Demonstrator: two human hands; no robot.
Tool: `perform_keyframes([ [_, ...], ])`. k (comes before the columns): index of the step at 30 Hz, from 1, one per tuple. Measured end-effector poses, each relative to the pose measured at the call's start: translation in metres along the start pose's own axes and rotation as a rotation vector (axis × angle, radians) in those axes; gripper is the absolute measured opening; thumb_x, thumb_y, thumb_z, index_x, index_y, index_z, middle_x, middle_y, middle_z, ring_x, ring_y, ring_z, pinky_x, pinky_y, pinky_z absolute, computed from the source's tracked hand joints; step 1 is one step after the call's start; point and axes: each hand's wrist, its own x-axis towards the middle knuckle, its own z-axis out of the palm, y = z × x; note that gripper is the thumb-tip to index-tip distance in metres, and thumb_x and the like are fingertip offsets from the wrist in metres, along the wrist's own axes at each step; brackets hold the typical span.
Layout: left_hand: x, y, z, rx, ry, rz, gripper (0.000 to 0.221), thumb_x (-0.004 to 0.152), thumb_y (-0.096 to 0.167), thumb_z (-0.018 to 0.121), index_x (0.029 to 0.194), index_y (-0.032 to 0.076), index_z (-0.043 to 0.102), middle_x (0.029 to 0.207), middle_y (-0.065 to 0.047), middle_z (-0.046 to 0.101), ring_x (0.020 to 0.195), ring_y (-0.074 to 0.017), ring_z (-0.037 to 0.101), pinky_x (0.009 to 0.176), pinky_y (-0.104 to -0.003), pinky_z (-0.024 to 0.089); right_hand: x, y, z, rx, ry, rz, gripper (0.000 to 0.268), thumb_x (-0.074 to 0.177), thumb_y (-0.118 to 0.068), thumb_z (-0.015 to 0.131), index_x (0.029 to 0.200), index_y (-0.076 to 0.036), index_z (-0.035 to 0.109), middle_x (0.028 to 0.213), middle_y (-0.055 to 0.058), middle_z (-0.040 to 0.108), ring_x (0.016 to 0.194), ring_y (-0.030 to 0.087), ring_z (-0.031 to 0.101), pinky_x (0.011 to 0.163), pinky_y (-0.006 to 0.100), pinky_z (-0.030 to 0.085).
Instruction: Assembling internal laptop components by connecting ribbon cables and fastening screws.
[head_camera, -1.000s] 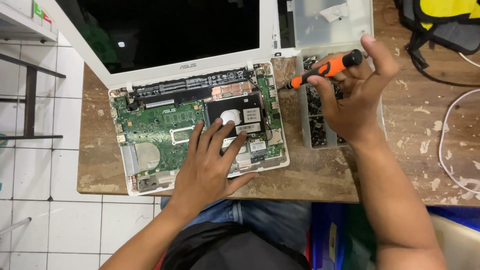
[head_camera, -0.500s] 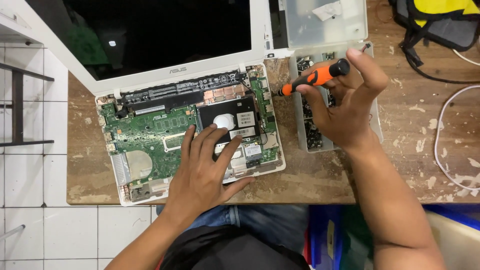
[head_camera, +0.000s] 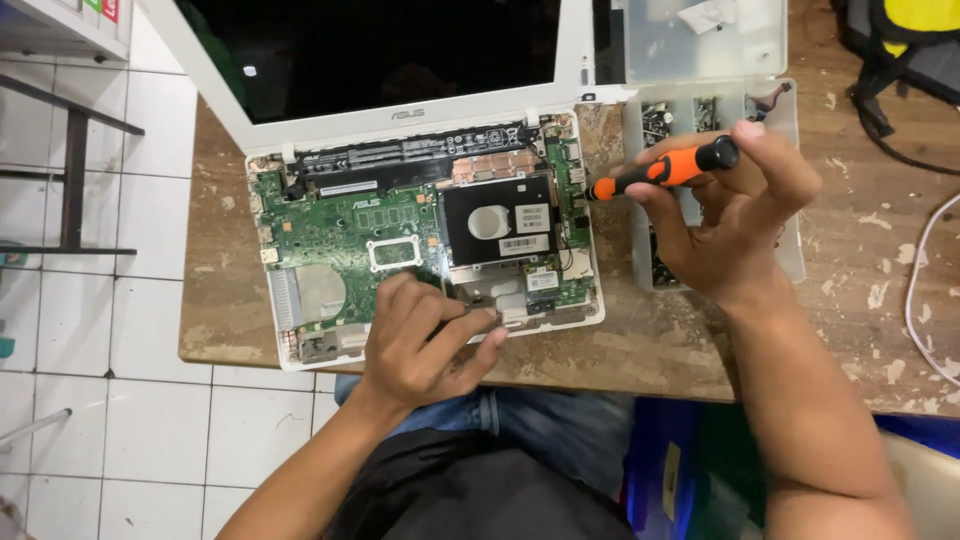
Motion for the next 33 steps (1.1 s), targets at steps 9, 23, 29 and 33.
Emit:
perform_keyframes([
  [9,-0.022,-0.005,-0.01,-0.047,0.216,-0.182,0.004,0.092,0.006,0.068,0.093,0.002,0.067,0.075,-0.008,0.065,0.063,-0.0196,0.054,0.064,-0.034,0.041,0.002,-0.018,0.011,0.17,-0.017,0.064,0.066,0.106,0.014,0.06,0.146,-0.014,0.014,0.095,0.033,0.057,0.085,0.039,0.068,0.079,0.043,0.064],
  [23,-0.031,-0.006,-0.025,0.248,-0.273,-0.212,0.056,0.084,0.06,0.079,0.116,0.016,0.067,0.119,-0.015,0.062,0.109,-0.0327,0.057,0.094,-0.052,0.045,-0.011,-0.008,0.014,0.379,-0.04,0.17,0.06,0.105,0.013,0.06,0.141,-0.01,0.018,0.096,0.03,0.056,0.092,0.038,0.069,0.09,0.045,0.065],
  [29,-0.027,-0.013,-0.02,0.244,-0.273,-0.213,0.056,0.082,0.058,0.083,0.116,0.016,0.067,0.121,-0.013,0.063,0.111,-0.0324,0.056,0.095,-0.051,0.044,-0.012,-0.005,0.012,0.352,-0.029,0.125,0.057,0.104,0.013,0.06,0.137,-0.009,0.019,0.128,0.022,0.036,0.089,0.039,0.069,0.087,0.045,0.066],
  [33,-0.016,-0.017,-0.021,0.239,-0.278,-0.24,0.064,0.087,0.057,0.079,0.126,0.009,0.063,0.117,-0.016,0.058,0.107,-0.033,0.053,0.093,-0.05,0.045,-0.006,-0.013,0.013,0.292,-0.067,0.114,0.058,0.103,0.016,0.06,0.136,-0.007,0.017,0.118,0.028,0.04,0.088,0.041,0.07,0.078,0.044,0.068],
])
